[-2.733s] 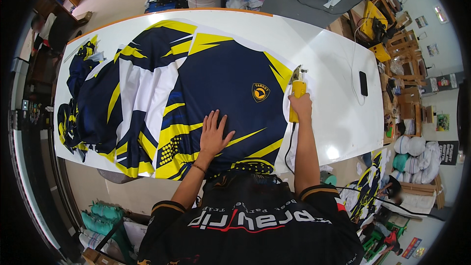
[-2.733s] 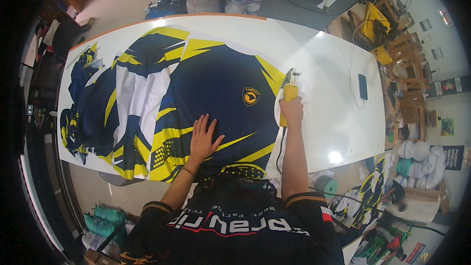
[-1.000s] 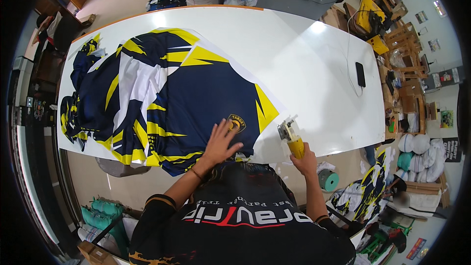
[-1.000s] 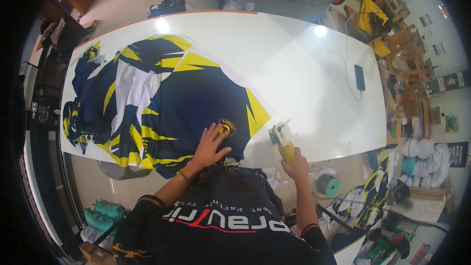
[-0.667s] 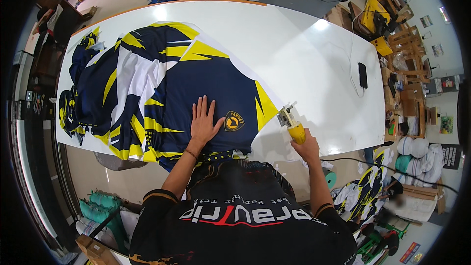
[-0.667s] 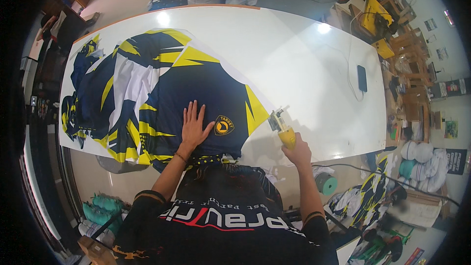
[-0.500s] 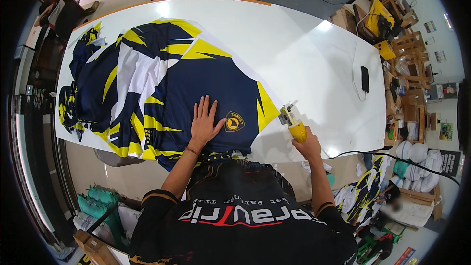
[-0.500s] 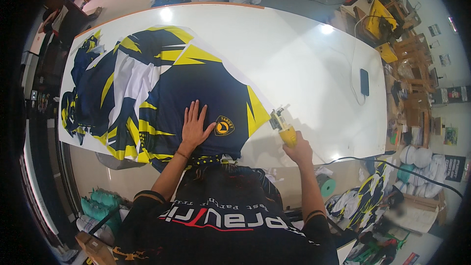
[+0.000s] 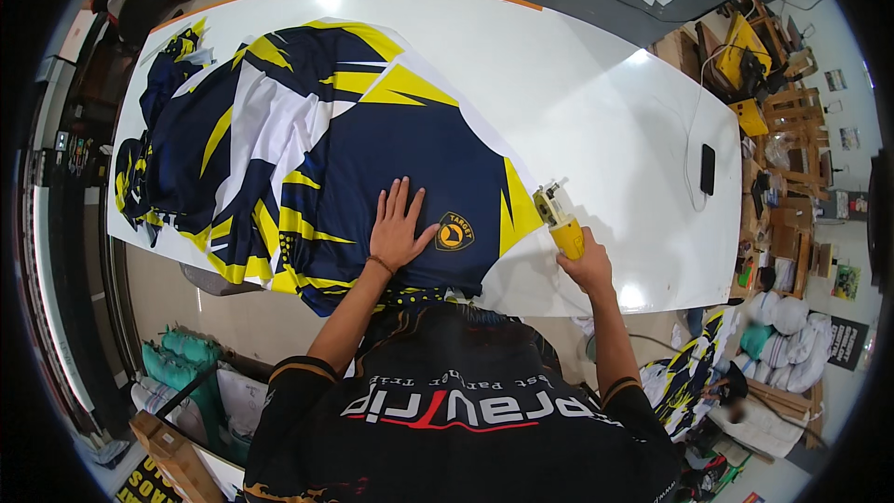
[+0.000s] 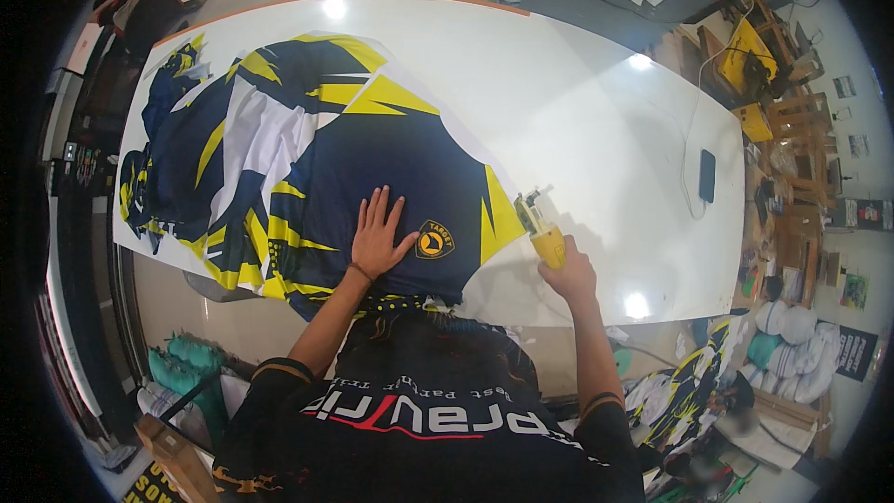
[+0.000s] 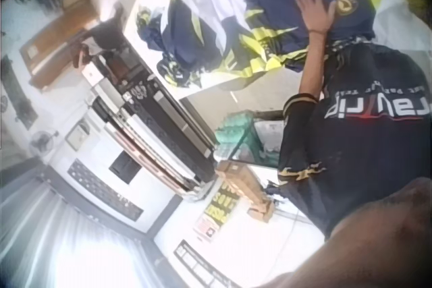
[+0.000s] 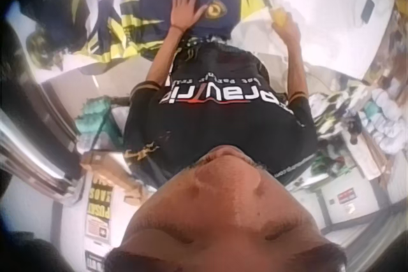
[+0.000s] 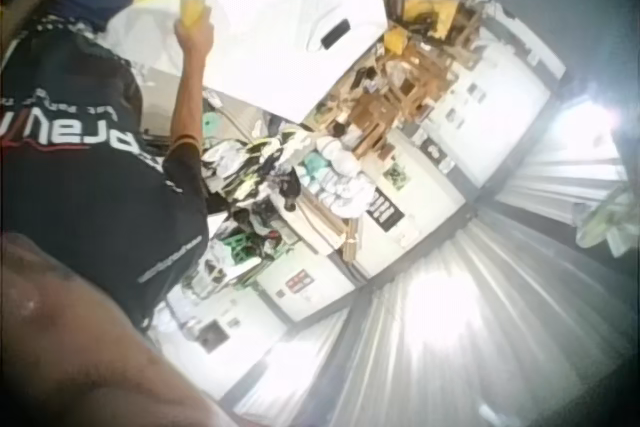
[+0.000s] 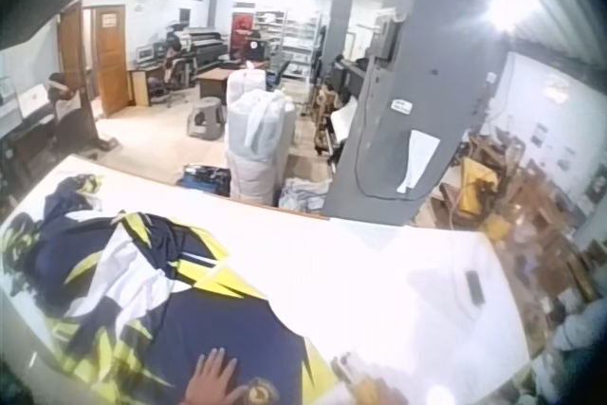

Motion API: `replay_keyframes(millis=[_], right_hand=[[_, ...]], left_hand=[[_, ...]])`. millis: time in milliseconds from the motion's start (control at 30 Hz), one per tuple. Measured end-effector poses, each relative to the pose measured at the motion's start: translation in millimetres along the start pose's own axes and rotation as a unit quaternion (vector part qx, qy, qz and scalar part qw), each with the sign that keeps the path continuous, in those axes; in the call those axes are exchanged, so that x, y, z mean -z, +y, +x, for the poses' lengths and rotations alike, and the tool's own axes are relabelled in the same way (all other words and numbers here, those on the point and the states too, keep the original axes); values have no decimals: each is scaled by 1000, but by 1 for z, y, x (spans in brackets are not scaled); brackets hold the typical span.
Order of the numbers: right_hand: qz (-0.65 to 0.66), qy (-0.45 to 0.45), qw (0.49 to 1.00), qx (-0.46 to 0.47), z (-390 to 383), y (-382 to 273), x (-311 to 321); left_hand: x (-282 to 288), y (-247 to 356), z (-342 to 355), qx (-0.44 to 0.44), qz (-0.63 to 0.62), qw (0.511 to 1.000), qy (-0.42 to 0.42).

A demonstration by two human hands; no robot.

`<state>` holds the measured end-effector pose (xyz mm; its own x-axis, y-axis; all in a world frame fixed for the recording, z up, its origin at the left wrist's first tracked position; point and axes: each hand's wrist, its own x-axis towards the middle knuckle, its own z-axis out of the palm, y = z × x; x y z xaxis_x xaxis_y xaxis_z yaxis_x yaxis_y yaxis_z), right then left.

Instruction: The person uses a yellow electric fabric cutter to trim the edges of several blue and yellow sports jerseys laid out on a white table. The person repeatedly positions each jersey, cuts along the edges, and moves the cut pieces aside.

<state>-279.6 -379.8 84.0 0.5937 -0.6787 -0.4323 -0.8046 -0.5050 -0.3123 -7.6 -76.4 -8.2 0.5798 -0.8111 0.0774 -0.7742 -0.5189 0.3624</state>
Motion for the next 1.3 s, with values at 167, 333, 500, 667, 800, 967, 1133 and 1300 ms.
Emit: replay_keyframes(millis=[167, 333, 500, 667, 800, 967, 1133, 1300], right_hand=[[-24, -6, 1000, -9, 21, -21, 4], [-22, -6, 1000, 12, 42, -41, 7], [-35, 3, 999, 25, 65, -55, 8], [-56, -6, 998, 38, 87, -75, 16], [-70, -15, 996, 57, 104, -95, 24], [-94, -31, 993, 60, 128, -123, 31], [-115, -43, 990, 72, 152, -155, 36], [-116, -59, 987, 96, 172, -183, 41]], left_hand=[[-2, -2, -1, -1, 3, 1000, 0], [-2, -2, -1, 3, -4, 1000, 4], [1, 0, 0, 9, -9, 1000, -5], [3, 0, 0, 13, -5, 1000, -16], [2, -1, 0, 10, -2, 1000, -14], [3, 0, 0, 11, 3, 1000, -14], [5, 0, 0, 15, 5, 1000, -25], [9, 1, 0, 15, 2, 1000, -25]])
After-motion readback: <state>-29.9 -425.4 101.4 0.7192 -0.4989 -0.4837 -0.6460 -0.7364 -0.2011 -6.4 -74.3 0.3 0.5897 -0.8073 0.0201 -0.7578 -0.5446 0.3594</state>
